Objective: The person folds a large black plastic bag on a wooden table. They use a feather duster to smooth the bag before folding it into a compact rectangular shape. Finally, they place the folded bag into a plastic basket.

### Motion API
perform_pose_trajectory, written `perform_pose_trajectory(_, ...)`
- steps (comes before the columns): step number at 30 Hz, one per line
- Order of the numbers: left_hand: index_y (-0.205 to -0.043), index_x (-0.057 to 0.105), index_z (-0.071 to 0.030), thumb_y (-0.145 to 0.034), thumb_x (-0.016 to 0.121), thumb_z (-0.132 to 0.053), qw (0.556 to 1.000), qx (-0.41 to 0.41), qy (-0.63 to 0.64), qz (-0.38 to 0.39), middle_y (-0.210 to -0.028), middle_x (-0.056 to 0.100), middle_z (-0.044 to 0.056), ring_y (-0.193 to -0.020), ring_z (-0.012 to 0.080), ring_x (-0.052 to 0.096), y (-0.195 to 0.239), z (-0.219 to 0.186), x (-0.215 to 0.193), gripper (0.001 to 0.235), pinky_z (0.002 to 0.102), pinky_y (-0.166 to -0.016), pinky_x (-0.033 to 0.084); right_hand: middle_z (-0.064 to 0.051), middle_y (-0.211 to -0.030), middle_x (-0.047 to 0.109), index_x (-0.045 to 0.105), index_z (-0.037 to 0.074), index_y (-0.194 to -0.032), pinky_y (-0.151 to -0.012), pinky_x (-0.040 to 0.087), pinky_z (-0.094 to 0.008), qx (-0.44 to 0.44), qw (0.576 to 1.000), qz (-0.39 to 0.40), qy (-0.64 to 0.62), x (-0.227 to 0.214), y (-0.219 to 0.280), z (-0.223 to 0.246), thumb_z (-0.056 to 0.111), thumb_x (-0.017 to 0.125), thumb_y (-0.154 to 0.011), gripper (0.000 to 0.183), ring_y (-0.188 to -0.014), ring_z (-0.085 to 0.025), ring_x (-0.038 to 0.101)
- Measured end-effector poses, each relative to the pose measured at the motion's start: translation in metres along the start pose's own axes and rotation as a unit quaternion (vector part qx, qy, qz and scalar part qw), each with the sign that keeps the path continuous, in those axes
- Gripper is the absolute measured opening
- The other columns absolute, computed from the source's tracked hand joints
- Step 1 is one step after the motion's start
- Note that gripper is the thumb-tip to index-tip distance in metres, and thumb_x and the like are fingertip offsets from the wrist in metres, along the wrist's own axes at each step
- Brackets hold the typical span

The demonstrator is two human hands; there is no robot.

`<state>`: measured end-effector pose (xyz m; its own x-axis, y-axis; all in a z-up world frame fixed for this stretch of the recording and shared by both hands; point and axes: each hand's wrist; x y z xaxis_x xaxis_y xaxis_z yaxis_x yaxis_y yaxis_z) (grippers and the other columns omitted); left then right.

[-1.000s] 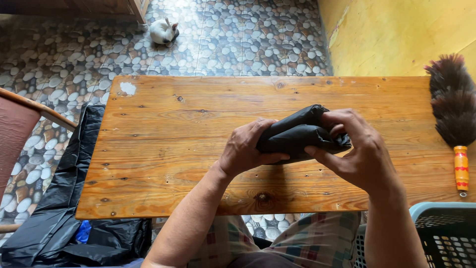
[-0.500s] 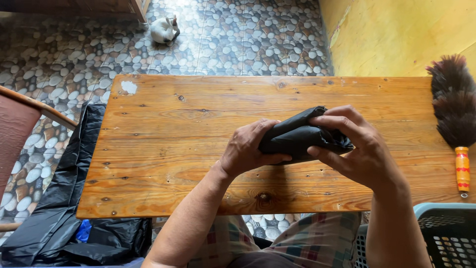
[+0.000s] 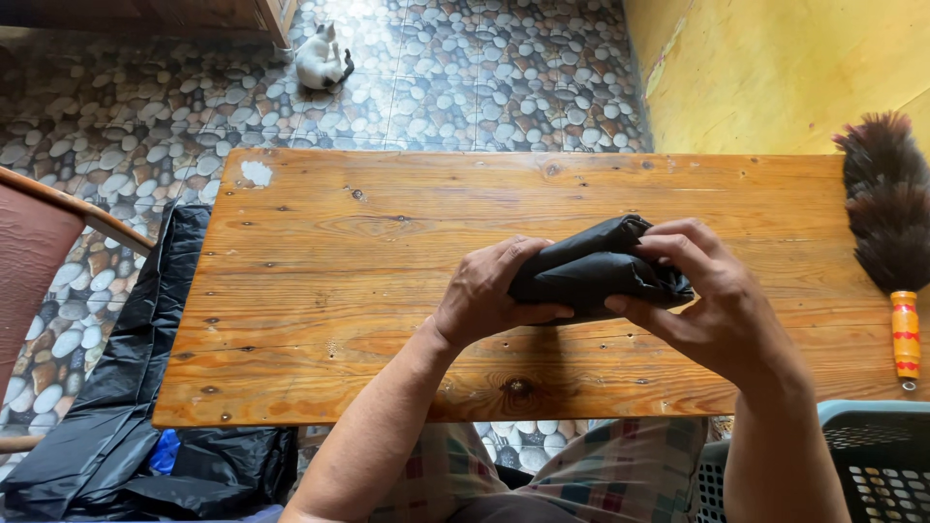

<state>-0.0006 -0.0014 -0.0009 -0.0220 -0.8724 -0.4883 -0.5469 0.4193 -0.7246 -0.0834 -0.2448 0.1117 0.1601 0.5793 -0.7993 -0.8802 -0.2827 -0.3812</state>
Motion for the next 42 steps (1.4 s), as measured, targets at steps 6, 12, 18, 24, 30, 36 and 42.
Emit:
perform_pose_trajectory(6, -0.129, 0.056, -0.007, -0.083, 0.082, -0.051, 1.000, 0.010, 0.001, 0.008, -0.119, 0.072, 0.013, -0.101, 0.0310, 0.074, 0.000, 0.000, -0.001, 0.069, 0.041, -0.084, 0.058, -0.007, -0.108, 0.066, 0.061, 0.010, -0.125, -0.084, 0.053, -0.033, 0.015, 1.000, -0.011, -0.007, 0.000, 0.005, 0.001, 0.026, 0.088, -0.078, 0.056, -0.089, -0.019, 0.066)
perform_pose_trajectory(12, -0.128, 0.056, -0.006, -0.084, 0.082, -0.052, 1.000, 0.014, -0.010, 0.003, -0.117, 0.072, 0.012, -0.098, 0.0309, 0.074, -0.001, 0.000, -0.002, 0.069, 0.042, -0.080, 0.058, -0.012, -0.112, 0.069, 0.060, 0.007, -0.125, -0.086, 0.052, -0.039, -0.052, 0.997, -0.030, 0.044, 0.001, -0.001, 0.001, 0.025, 0.087, -0.080, 0.056, -0.091, -0.026, 0.067)
perform_pose_trajectory(18, -0.128, 0.056, -0.007, -0.084, 0.080, -0.053, 1.000, -0.006, -0.007, 0.015, -0.116, 0.072, 0.012, -0.099, 0.0312, 0.074, -0.002, -0.003, -0.005, 0.068, 0.042, -0.080, 0.058, -0.021, -0.127, 0.054, 0.062, 0.003, -0.124, -0.096, 0.054, -0.042, -0.089, 0.994, -0.037, 0.043, 0.003, -0.003, 0.004, 0.022, 0.082, -0.086, 0.047, -0.112, -0.034, 0.061)
perform_pose_trajectory(24, -0.129, 0.056, -0.008, -0.084, 0.080, -0.053, 1.000, -0.018, -0.007, 0.016, -0.114, 0.072, 0.010, -0.097, 0.0294, 0.074, -0.002, -0.002, -0.005, 0.068, 0.041, -0.076, 0.057, -0.024, -0.128, 0.060, 0.050, 0.000, -0.130, -0.104, 0.052, -0.044, -0.111, 0.992, -0.062, 0.001, 0.005, -0.009, 0.008, 0.016, 0.083, -0.086, 0.057, -0.122, -0.036, 0.062)
perform_pose_trajectory(30, -0.130, 0.055, -0.008, -0.084, 0.080, -0.053, 1.000, -0.022, 0.001, 0.016, -0.115, 0.072, 0.010, -0.098, 0.0304, 0.074, -0.002, -0.002, -0.005, 0.069, 0.042, -0.077, 0.057, -0.019, -0.126, 0.056, 0.063, 0.003, -0.136, -0.104, 0.051, -0.042, -0.103, 0.993, -0.059, 0.027, 0.010, -0.006, 0.008, 0.016, 0.079, -0.091, 0.049, -0.118, -0.031, 0.060)
perform_pose_trajectory(36, -0.129, 0.055, -0.009, -0.084, 0.080, -0.051, 0.999, -0.037, 0.009, 0.026, -0.113, 0.072, 0.010, -0.096, 0.0298, 0.074, -0.006, -0.007, -0.010, 0.066, 0.041, -0.076, 0.057, -0.017, -0.125, 0.062, 0.063, 0.004, -0.134, -0.096, 0.052, -0.038, -0.051, 0.997, -0.048, -0.017, 0.009, -0.010, 0.010, 0.019, 0.073, -0.094, 0.045, -0.112, -0.030, 0.066)
perform_pose_trajectory(42, -0.126, 0.057, -0.011, -0.085, 0.078, -0.052, 0.997, -0.059, 0.011, 0.047, -0.105, 0.072, 0.008, -0.090, 0.0284, 0.073, -0.010, -0.012, -0.014, 0.062, 0.041, -0.073, 0.055, -0.015, -0.117, 0.065, 0.038, 0.007, -0.151, -0.082, 0.052, -0.044, 0.066, 0.993, -0.100, -0.016, 0.027, -0.013, 0.014, 0.024, 0.059, -0.097, 0.061, -0.094, -0.030, 0.067)
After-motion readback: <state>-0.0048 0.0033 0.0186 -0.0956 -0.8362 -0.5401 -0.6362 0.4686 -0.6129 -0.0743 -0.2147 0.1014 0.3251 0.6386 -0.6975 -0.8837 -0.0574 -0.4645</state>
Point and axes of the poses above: each hand's wrist, its own y-axis away from the middle knuckle, its own x-axis out of the palm, z = x × y
